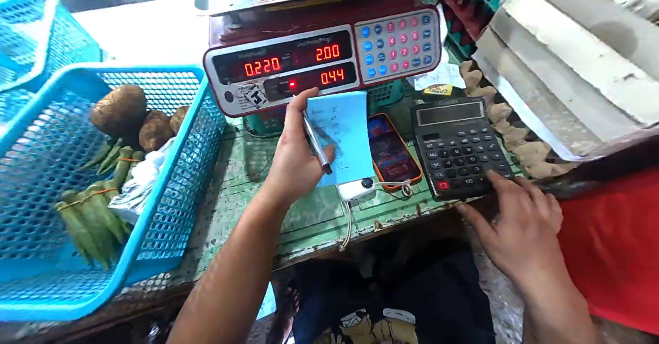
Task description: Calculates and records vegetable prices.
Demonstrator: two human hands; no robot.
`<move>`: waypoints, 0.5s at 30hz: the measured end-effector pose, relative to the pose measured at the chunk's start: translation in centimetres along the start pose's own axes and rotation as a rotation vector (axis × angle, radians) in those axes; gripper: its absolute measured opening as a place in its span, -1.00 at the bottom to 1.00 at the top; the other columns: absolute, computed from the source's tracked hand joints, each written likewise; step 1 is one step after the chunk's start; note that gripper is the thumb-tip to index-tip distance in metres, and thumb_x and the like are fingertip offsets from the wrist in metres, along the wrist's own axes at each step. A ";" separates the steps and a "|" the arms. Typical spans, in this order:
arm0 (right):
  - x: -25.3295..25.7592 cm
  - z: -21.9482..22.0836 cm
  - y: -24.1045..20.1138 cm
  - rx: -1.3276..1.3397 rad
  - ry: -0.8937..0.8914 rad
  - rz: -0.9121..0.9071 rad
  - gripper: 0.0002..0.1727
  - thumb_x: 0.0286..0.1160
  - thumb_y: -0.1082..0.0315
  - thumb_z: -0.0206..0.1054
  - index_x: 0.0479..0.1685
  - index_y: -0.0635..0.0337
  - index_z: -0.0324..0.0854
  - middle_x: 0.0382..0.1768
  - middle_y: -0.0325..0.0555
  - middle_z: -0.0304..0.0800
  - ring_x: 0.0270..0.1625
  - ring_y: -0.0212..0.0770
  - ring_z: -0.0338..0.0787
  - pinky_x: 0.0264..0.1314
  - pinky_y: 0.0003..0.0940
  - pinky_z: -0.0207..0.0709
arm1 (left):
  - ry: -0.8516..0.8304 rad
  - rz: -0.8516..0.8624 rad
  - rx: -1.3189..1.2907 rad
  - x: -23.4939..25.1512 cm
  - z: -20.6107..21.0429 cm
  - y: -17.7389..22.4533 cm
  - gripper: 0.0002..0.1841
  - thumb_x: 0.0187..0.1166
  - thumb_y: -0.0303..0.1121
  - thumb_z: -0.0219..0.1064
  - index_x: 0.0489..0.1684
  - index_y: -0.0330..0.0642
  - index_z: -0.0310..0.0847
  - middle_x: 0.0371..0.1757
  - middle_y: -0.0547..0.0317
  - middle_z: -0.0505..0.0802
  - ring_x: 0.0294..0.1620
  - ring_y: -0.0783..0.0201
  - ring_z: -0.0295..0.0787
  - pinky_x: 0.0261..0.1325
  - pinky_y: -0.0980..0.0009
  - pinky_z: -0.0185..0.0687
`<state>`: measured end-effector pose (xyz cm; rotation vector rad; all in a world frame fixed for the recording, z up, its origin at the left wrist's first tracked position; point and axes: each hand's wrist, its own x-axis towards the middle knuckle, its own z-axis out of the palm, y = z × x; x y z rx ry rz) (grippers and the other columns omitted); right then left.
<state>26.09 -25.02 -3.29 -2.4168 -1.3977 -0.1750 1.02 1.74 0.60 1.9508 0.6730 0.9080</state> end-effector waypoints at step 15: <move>1.6 1.5 -0.9 0.083 0.112 -0.237 -0.19 0.62 -0.40 0.02 0.49 0.11 0.57 0.52 0.12 0.62 0.69 0.34 0.39 0.71 0.52 0.00 | 0.004 0.067 0.018 -0.2 0.0 -0.2 -0.03 0.24 -0.65 0.49 0.78 -0.12 0.02 0.46 0.00 0.66 0.29 0.31 0.77 0.25 0.33 0.82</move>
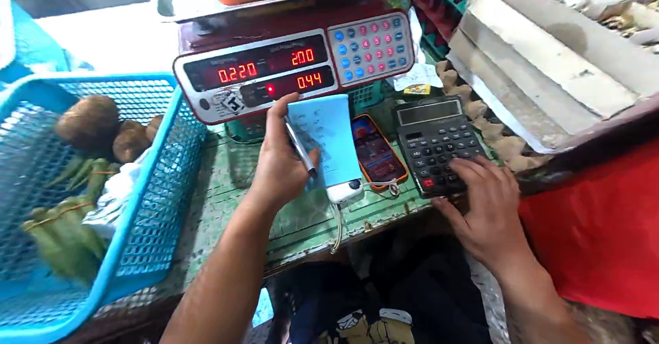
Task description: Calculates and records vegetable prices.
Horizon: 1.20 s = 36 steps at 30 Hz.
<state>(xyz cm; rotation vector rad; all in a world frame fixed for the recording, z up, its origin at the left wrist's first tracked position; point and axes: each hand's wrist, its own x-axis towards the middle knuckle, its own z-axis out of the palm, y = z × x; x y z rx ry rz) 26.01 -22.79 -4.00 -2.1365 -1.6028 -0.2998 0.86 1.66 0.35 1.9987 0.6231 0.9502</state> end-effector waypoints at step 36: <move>-0.9 -1.3 0.5 -0.114 -0.112 0.170 -0.06 0.56 -0.51 -0.08 0.66 0.05 0.46 0.61 0.14 0.52 0.72 0.39 0.33 0.70 0.58 -0.09 | -0.015 -0.021 -0.024 0.3 0.0 -0.3 -0.05 0.28 -0.66 0.47 0.78 -0.07 0.05 0.41 0.03 0.71 0.25 0.29 0.81 0.23 0.28 0.85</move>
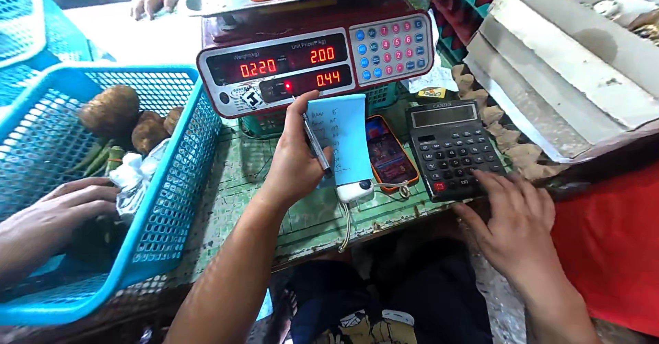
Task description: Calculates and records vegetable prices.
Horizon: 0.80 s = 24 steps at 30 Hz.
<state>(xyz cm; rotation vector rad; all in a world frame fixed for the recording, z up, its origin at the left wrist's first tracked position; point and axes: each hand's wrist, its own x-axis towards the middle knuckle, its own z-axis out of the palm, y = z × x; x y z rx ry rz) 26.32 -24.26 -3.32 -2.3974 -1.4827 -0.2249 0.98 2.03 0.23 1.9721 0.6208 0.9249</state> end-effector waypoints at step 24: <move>1.6 0.9 -1.4 0.049 0.078 -0.074 -0.16 0.57 -0.46 0.03 0.51 0.03 0.60 0.57 0.08 0.56 0.73 0.24 0.35 0.73 0.44 0.02 | -0.010 -0.054 0.122 -0.5 0.2 0.8 -0.03 0.31 -0.54 0.50 0.80 0.10 0.01 0.41 0.10 0.70 0.16 0.36 0.83 0.09 0.35 0.86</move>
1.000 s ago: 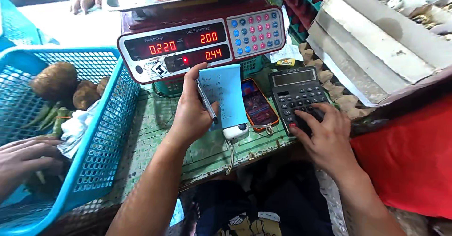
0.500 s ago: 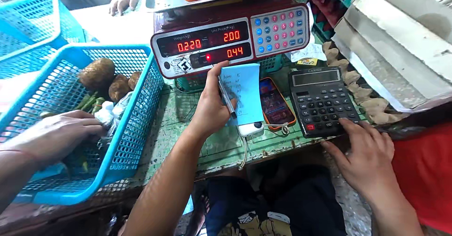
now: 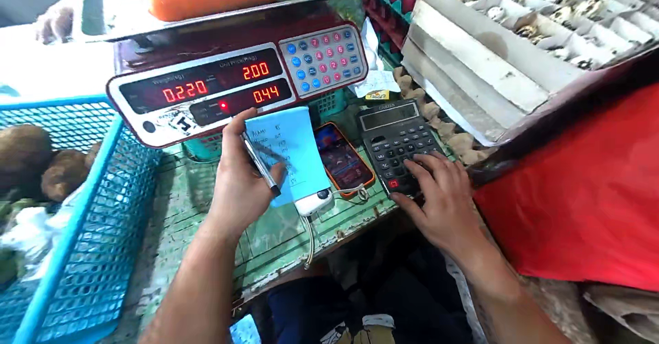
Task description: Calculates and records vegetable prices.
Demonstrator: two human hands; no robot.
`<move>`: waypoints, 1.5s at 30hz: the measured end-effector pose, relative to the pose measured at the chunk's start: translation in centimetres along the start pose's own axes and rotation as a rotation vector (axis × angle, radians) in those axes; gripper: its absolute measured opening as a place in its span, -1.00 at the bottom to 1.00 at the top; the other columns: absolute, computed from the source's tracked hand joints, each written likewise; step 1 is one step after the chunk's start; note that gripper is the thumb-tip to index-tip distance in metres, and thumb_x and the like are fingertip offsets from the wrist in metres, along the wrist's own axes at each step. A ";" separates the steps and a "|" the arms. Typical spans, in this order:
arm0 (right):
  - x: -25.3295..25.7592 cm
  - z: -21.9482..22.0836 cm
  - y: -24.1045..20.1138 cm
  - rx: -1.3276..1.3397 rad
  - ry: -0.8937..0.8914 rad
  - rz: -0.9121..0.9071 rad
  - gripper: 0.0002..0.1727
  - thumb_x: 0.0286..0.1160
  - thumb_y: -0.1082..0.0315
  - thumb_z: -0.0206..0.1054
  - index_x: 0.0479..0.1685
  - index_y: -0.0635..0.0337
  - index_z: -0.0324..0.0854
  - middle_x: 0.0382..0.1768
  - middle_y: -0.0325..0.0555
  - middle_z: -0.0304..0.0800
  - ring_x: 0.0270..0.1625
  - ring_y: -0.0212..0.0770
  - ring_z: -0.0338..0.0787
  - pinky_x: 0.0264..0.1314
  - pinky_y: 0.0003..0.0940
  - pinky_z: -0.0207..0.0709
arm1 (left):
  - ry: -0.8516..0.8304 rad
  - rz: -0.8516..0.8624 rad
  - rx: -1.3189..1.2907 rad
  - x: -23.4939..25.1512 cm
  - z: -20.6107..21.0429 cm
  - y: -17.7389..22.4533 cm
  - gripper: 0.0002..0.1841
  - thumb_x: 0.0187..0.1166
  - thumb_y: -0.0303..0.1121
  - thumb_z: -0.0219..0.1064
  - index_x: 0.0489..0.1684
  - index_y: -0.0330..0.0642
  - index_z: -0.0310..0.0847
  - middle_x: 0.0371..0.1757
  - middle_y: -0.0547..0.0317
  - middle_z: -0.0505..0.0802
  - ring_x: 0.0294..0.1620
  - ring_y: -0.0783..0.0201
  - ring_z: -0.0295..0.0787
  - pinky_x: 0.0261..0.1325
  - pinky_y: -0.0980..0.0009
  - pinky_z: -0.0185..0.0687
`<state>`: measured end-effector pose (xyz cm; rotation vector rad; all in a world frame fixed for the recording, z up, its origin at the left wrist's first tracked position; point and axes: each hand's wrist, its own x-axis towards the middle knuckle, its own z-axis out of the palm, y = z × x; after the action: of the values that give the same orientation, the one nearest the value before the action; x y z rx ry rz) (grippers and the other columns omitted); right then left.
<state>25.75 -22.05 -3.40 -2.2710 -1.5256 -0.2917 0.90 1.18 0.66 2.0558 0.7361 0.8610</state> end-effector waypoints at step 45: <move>-6.4 9.2 -15.6 0.438 0.047 -0.629 -0.44 0.53 0.09 0.34 0.56 -0.08 0.56 0.56 -0.19 0.63 0.64 -0.04 0.54 0.74 0.13 0.24 | 0.297 -0.238 -0.034 -11.8 -0.7 0.0 -0.70 0.74 -0.22 0.24 -0.50 -0.05 0.60 -0.61 0.39 0.70 -0.70 0.49 0.55 -0.60 0.52 0.53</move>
<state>8.52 -18.33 -11.04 -1.4105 -2.0124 -0.1520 -6.74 -7.11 -2.86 1.7841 1.0944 1.0432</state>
